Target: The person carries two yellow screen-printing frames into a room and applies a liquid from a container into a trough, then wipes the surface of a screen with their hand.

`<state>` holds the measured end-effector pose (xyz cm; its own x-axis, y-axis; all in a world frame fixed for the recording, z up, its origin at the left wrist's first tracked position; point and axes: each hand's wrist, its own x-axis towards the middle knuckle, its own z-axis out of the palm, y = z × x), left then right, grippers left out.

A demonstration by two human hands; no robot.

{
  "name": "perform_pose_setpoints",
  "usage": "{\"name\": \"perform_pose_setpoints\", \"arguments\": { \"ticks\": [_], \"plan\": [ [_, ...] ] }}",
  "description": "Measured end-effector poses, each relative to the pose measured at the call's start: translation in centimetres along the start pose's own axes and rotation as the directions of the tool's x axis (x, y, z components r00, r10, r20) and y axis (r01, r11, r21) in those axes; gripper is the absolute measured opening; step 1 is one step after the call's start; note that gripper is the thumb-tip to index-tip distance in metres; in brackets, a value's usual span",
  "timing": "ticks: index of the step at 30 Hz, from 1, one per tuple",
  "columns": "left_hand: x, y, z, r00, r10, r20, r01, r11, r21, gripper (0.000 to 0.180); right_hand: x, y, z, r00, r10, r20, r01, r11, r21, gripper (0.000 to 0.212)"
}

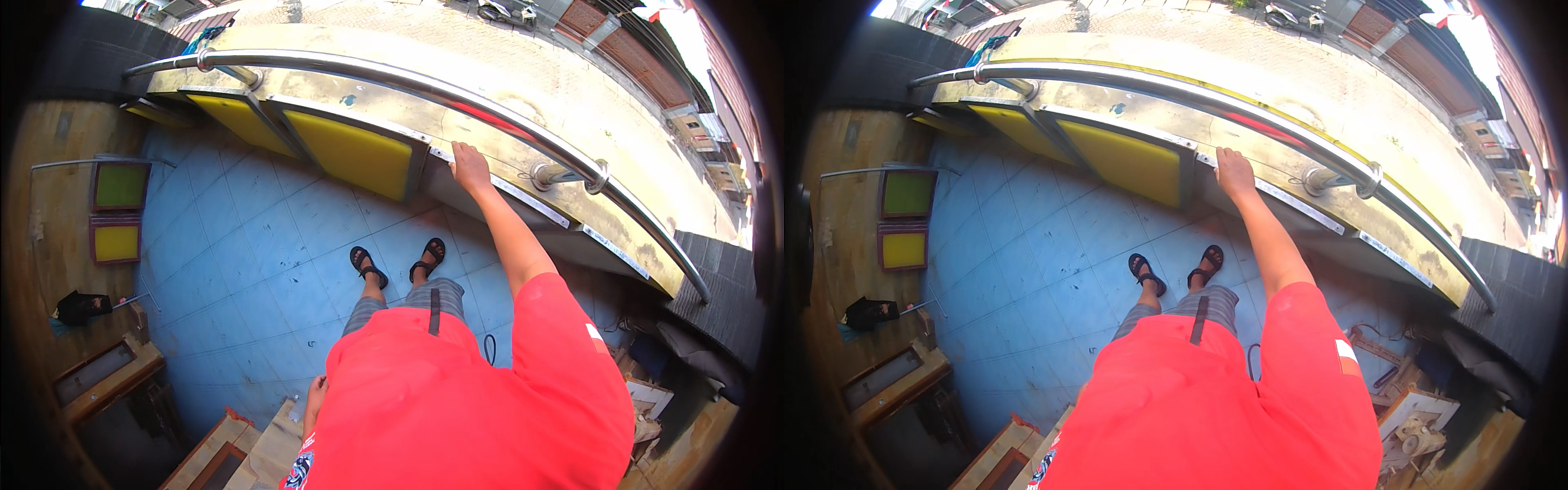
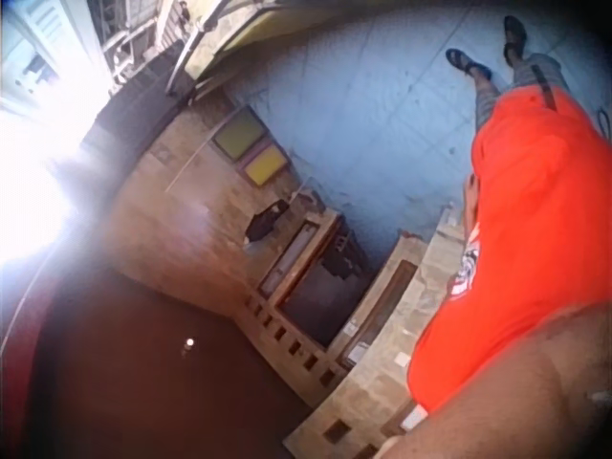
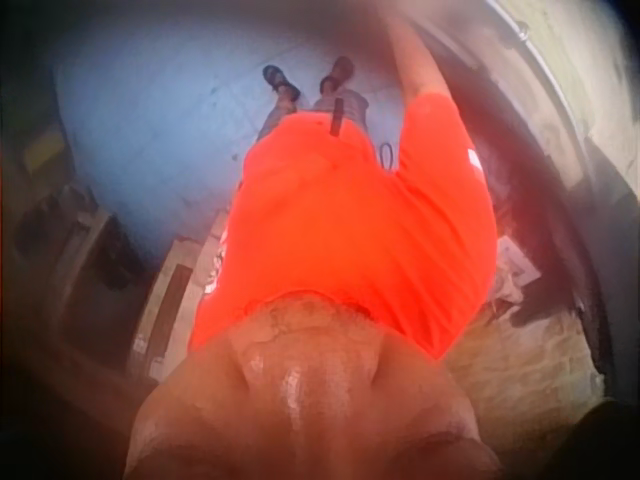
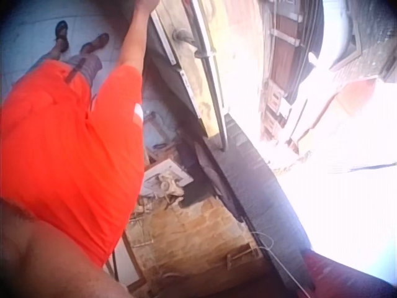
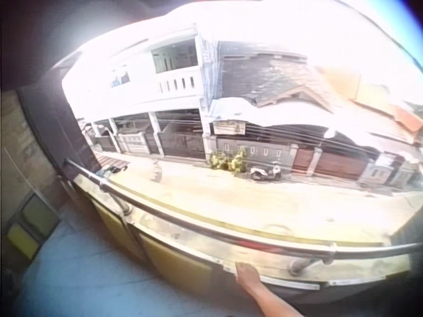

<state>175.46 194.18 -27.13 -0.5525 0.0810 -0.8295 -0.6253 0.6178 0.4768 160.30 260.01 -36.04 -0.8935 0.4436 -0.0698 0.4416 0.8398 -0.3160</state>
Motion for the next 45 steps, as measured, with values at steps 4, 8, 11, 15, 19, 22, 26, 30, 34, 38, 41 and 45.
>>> {"name": "perform_pose_setpoints", "arguments": {
  "ticks": [4, 8, 11, 15, 19, 22, 26, 30, 34, 38, 41, 45],
  "plan": [
    [-1.5, 1.8, -0.4, 0.991, -0.111, -0.074, 0.108, 0.993, -0.048, 0.026, 4.2, -5.3, 1.3, 0.989, -0.142, -0.040, 0.145, 0.988, 0.055, 0.058],
    [-2.3, 1.8, -1.3, 0.986, -0.117, -0.121, 0.104, 0.988, -0.111, 0.026, 8.1, -8.4, 3.6, 0.991, -0.052, 0.124, 0.063, 0.994, -0.086, 0.064],
    [-3.3, -0.8, -1.9, 0.979, -0.133, -0.155, 0.104, 0.977, -0.184, 0.027, 8.8, -9.6, 5.1, 0.996, -0.025, 0.085, 0.039, 0.985, -0.167, 0.067],
    [-2.3, -6.5, -3.0, 0.978, -0.143, -0.153, 0.098, 0.958, -0.271, 0.028, 7.1, -13.4, 5.1, 0.992, -0.121, 0.032, 0.125, 0.984, -0.130, 0.067],
    [1.2, -14.8, -5.0, 0.980, -0.186, -0.074, 0.168, 0.966, -0.195, 0.030, 6.7, -19.1, 5.3, 0.975, -0.213, 0.065, 0.216, 0.976, -0.036, 0.062],
    [5.4, -13.3, -8.5, 0.989, -0.128, -0.072, 0.111, 0.972, -0.206, 0.030, 9.4, -24.7, 5.4, 0.968, -0.197, 0.154, 0.193, 0.980, 0.037, 0.058],
    [11.7, -8.0, -16.7, 0.989, -0.093, -0.118, 0.066, 0.974, -0.216, 0.029, 14.4, -34.1, 5.0, 0.962, -0.130, 0.241, 0.130, 0.991, 0.017, 0.056],
    [15.9, -2.7, -27.1, 0.937, -0.120, -0.329, -0.026, 0.913, -0.406, 0.028, 19.9, -42.7, 4.7, 0.947, -0.094, 0.307, 0.102, 0.995, -0.009, 0.058],
    [16.0, 1.2, -33.0, 0.910, -0.109, -0.401, -0.120, 0.855, -0.505, 0.029, 27.0, -49.1, 6.6, 0.953, -0.163, 0.257, 0.181, 0.982, -0.047, 0.062],
    [16.9, -1.6, -33.7, 0.884, -0.244, -0.398, -0.032, 0.819, -0.573, 0.027, 35.2, -52.9, 9.7, 0.966, -0.193, 0.173, 0.210, 0.974, -0.084, 0.065],
    [15.9, -7.1, -31.1, 0.874, -0.377, -0.308, 0.137, 0.798, -0.587, 0.025, 40.3, -55.9, 10.7, 0.978, -0.126, 0.164, 0.142, 0.986, -0.089, 0.061],
    [12.2, -17.3, -26.3, 0.868, -0.397, -0.298, 0.202, 0.831, -0.518, 0.025, 45.3, -56.3, 13.1, 0.978, 0.002, 0.209, 0.014, 0.997, -0.079, 0.058]
  ]
}}
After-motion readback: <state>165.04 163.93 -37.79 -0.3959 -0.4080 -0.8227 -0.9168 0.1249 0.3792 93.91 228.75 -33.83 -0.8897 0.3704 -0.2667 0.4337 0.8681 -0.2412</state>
